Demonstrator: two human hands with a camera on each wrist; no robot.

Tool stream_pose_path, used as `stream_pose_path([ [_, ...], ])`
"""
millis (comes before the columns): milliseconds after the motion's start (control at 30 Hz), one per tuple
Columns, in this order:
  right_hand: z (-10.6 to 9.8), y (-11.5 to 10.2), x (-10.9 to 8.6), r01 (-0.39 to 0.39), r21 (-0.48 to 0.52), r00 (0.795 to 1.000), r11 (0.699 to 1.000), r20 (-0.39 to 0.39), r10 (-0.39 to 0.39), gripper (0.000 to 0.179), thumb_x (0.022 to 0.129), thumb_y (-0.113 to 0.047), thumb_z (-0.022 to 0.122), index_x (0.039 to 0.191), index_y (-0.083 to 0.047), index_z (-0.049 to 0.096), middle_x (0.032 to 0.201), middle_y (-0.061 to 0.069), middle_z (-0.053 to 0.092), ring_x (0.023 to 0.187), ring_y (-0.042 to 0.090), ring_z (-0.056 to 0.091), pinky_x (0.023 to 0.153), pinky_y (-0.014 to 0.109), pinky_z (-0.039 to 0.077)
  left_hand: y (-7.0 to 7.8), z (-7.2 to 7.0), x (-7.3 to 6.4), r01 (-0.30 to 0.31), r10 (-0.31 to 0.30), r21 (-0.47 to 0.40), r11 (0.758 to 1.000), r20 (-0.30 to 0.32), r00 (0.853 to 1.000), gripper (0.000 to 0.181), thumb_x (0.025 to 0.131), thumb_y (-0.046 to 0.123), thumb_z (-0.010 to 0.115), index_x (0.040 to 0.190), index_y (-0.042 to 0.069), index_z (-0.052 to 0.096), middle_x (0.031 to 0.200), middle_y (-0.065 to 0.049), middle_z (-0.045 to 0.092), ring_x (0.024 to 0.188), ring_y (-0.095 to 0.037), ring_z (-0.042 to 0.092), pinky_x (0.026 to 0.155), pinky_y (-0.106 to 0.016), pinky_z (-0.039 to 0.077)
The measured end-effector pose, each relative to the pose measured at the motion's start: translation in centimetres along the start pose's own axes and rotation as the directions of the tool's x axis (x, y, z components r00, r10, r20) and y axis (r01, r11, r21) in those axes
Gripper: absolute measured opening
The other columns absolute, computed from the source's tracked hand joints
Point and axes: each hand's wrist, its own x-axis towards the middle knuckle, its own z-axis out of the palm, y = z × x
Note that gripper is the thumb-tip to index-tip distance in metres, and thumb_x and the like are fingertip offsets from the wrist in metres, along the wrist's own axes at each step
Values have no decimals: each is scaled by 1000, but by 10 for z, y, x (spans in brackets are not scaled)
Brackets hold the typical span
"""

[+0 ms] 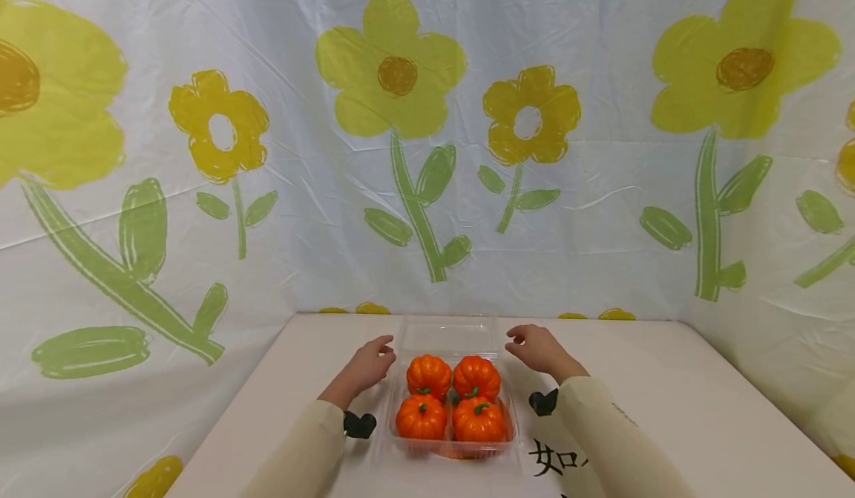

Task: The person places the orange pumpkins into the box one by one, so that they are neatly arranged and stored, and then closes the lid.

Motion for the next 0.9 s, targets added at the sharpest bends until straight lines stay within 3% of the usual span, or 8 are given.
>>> stream_pose_path([
  [133,6,4,3,-13,-15,1000,1000,16,13,34,94,-20,56,120,1,65,111,17,68,96,29,64,88,47,54,-1,0,5,-14,14,63,998,3,1000,49,95,18,48,140,0,47,126,-21,61,85,-22,66,79,-39,57],
  [300,13,9,6,-39,19,999,999,22,38,33,97,-17,51,119,1,66,118,19,67,106,34,62,95,51,50,0,-1,9,-65,66,127,990,-3,998,45,95,17,44,135,-3,52,128,-20,61,111,-33,61,99,-50,48],
  [400,15,10,7,-44,41,999,998,25,43,33,97,-17,49,118,1,66,119,19,67,108,35,62,95,52,50,1,-1,13,-54,55,137,989,2,999,44,96,18,44,132,-3,55,131,-19,60,122,-35,55,105,-52,42],
  [633,20,9,9,-46,71,999,996,9,45,32,96,-21,52,115,0,68,116,18,68,106,34,63,93,50,51,5,2,19,3,-3,175,985,1,1000,44,96,21,46,131,-3,56,130,-20,60,121,-36,56,104,-53,43],
  [900,23,10,10,-48,59,999,997,-4,49,31,95,-21,55,114,0,69,116,18,68,106,34,63,94,50,51,8,3,21,5,-5,208,978,-2,1000,43,96,20,50,128,-6,58,129,-23,60,119,-37,58,101,-52,46],
])
